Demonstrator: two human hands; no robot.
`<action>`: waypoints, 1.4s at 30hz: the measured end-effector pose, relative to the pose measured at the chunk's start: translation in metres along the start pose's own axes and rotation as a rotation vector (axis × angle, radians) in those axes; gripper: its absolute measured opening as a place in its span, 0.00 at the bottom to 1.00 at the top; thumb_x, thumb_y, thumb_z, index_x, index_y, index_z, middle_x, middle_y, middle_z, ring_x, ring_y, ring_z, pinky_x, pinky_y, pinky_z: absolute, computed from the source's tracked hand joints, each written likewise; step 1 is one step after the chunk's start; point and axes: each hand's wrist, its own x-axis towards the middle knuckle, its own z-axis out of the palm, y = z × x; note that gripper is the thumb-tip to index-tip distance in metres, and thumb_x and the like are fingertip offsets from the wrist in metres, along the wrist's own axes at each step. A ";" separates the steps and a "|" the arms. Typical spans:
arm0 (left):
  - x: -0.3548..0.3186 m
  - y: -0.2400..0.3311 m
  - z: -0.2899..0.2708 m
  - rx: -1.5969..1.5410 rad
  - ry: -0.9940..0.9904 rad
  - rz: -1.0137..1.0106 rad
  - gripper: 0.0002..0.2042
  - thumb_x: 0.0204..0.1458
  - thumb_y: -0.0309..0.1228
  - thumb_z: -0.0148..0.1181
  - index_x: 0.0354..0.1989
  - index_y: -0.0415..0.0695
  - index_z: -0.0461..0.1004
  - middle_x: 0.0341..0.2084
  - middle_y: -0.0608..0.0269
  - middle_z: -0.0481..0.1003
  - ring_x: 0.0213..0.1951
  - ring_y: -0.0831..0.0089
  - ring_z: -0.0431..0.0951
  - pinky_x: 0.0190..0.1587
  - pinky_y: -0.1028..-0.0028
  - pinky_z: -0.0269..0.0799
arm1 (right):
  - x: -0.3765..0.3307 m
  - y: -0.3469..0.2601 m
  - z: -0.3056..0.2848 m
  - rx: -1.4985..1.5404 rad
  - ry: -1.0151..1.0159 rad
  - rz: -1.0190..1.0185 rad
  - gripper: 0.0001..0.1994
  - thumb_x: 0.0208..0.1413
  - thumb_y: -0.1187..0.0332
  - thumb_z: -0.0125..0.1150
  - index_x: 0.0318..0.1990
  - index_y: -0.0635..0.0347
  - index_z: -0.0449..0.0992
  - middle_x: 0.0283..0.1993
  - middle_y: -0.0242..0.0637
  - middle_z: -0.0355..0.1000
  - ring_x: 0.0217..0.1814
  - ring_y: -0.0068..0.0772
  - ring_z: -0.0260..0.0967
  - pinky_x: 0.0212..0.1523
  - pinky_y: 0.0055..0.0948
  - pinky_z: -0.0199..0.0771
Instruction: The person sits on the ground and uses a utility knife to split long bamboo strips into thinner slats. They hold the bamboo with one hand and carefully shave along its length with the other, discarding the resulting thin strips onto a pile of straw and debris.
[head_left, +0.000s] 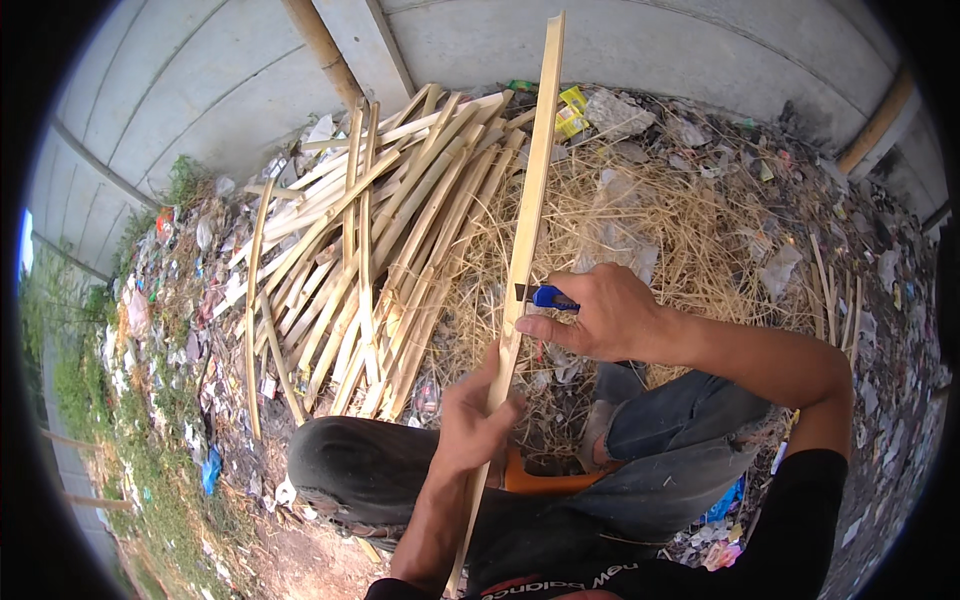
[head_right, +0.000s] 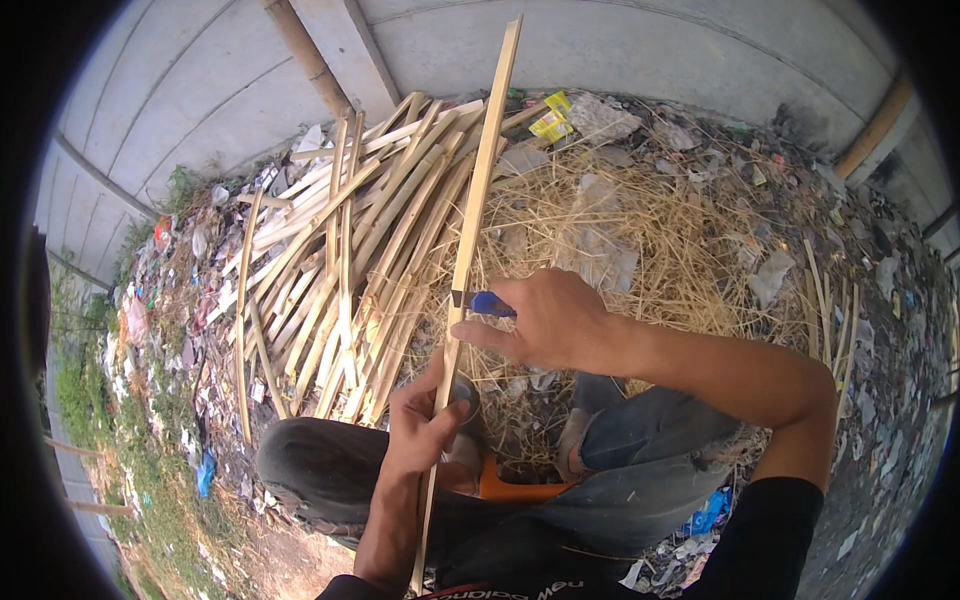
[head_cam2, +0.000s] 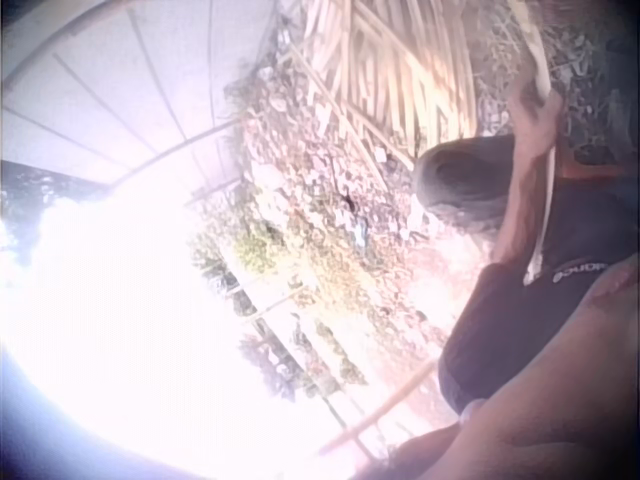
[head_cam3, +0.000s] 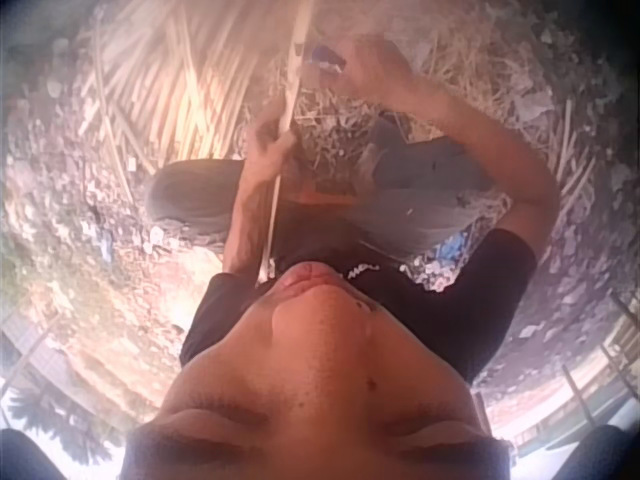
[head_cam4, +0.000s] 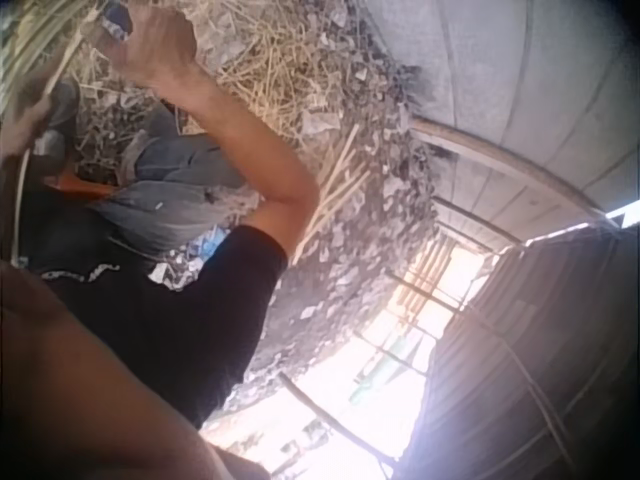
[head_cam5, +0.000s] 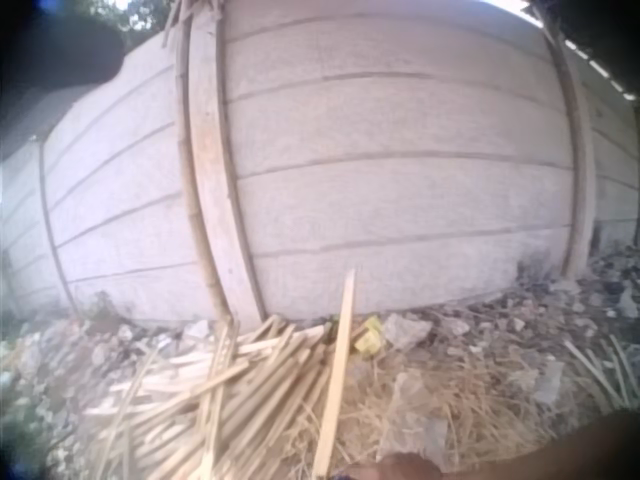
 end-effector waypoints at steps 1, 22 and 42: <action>0.000 -0.002 -0.001 0.015 0.000 0.023 0.32 0.54 0.16 0.62 0.69 0.28 0.62 0.42 0.60 0.74 0.41 0.78 0.71 0.42 0.76 0.67 | 0.000 0.000 0.002 0.039 -0.039 0.022 0.34 0.62 0.36 0.54 0.25 0.63 0.79 0.18 0.42 0.73 0.23 0.45 0.76 0.29 0.41 0.75; 0.002 -0.012 -0.006 0.086 -0.009 0.003 0.30 0.54 0.18 0.64 0.65 0.23 0.63 0.50 0.54 0.75 0.55 0.74 0.73 0.57 0.72 0.69 | 0.001 0.004 0.007 0.168 -0.222 0.095 0.39 0.62 0.32 0.50 0.22 0.65 0.78 0.17 0.47 0.73 0.24 0.49 0.77 0.31 0.43 0.76; 0.002 -0.005 -0.004 0.065 -0.053 0.003 0.31 0.53 0.18 0.64 0.67 0.25 0.63 0.47 0.59 0.74 0.49 0.76 0.74 0.50 0.74 0.71 | 0.006 0.014 0.017 0.238 -0.338 0.035 0.41 0.59 0.28 0.53 0.15 0.62 0.71 0.13 0.42 0.67 0.19 0.43 0.71 0.26 0.42 0.71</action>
